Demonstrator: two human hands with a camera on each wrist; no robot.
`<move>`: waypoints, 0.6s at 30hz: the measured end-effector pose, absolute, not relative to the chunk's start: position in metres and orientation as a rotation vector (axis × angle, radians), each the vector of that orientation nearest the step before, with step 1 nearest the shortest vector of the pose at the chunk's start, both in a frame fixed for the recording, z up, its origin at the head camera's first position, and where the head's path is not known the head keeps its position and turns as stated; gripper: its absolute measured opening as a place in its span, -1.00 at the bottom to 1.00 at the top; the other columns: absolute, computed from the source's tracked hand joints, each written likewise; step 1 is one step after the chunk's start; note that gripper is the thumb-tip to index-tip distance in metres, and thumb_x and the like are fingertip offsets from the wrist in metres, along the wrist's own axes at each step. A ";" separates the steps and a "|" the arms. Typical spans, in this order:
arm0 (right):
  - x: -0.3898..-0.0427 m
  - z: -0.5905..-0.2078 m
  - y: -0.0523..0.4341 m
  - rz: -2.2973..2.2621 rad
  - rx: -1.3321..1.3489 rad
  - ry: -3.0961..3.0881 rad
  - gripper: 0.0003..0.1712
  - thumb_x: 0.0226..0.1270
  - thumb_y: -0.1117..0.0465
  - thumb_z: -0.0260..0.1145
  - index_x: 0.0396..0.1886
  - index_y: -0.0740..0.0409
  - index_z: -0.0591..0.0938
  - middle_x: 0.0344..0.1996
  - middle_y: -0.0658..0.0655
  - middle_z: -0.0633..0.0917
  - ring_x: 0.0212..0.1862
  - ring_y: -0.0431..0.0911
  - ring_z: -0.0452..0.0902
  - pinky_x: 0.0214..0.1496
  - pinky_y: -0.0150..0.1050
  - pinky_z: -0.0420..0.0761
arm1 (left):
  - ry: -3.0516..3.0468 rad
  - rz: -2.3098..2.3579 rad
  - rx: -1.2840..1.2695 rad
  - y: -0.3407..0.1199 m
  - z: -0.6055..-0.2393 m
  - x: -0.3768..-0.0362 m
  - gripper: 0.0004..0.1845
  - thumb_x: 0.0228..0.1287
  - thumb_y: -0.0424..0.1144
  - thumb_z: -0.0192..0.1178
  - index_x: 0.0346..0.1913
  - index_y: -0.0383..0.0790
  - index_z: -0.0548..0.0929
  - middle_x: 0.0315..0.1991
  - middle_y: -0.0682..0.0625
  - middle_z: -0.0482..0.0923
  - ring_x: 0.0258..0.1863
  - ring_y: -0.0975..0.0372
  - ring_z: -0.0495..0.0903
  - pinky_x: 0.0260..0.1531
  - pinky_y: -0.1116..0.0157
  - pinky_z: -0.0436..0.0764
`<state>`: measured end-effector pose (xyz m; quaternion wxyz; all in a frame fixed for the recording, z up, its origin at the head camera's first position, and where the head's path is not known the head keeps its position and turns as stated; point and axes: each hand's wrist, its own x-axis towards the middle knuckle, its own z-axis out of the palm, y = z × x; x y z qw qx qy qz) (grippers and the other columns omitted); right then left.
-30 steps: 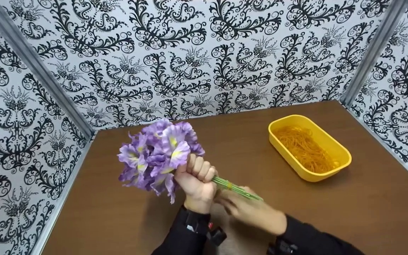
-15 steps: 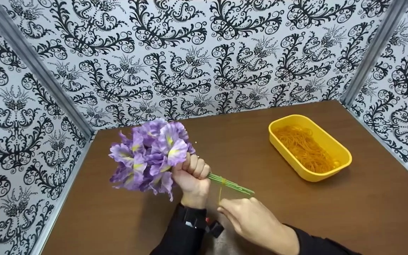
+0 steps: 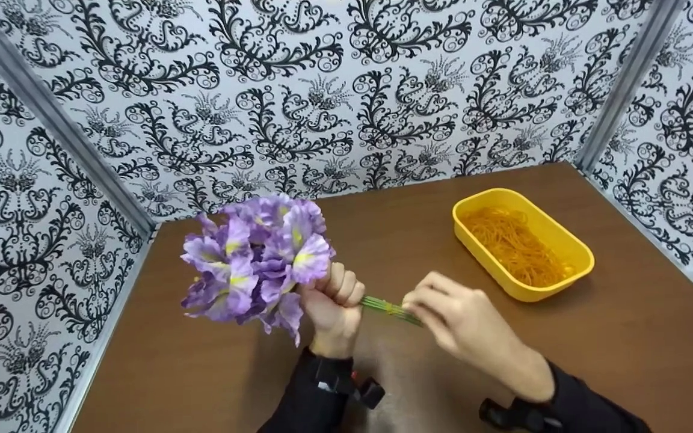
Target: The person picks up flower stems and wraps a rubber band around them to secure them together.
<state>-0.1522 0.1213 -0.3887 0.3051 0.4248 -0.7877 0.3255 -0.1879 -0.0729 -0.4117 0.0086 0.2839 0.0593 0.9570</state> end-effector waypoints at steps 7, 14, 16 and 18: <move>-0.162 -0.387 0.128 0.867 1.124 -2.112 -0.92 0.33 0.26 0.42 -0.23 0.00 0.70 -0.31 -0.10 0.60 -0.38 -0.29 0.53 -0.37 -0.44 0.53 | 0.176 2.913 0.883 -0.068 -0.411 -0.184 -0.48 0.19 -0.28 0.16 -0.61 -0.08 -0.02 -0.67 0.15 -0.14 -0.72 0.38 -0.16 -0.70 0.49 -0.16; -0.163 -0.376 0.143 0.954 1.212 -2.145 -0.95 0.35 0.20 0.41 -0.23 -0.03 0.73 -0.31 -0.16 0.65 -0.34 -0.33 0.53 -0.33 -0.51 0.51 | 0.007 2.840 0.963 -0.073 -0.403 -0.182 -0.58 0.20 -0.35 0.04 -0.59 -0.07 0.01 -0.67 0.16 -0.11 -0.71 0.39 -0.14 -0.69 0.50 -0.13; -0.162 -0.371 0.148 0.998 1.245 -2.162 -0.88 0.29 0.25 0.45 -0.22 -0.05 0.74 -0.31 -0.19 0.66 -0.34 -0.33 0.53 -0.32 -0.53 0.50 | -0.042 2.849 0.965 -0.075 -0.401 -0.181 -0.61 0.19 -0.37 0.00 -0.59 -0.07 0.02 -0.68 0.17 -0.10 -0.71 0.39 -0.13 -0.69 0.50 -0.12; -0.161 -0.368 0.153 1.023 1.278 -2.185 -0.83 0.27 0.29 0.47 -0.21 -0.07 0.74 -0.32 -0.21 0.66 -0.36 -0.34 0.52 -0.33 -0.54 0.49 | -0.055 2.856 0.943 -0.076 -0.399 -0.181 -0.62 0.18 -0.37 0.00 -0.60 -0.06 0.02 -0.68 0.17 -0.09 -0.71 0.39 -0.13 -0.70 0.49 -0.12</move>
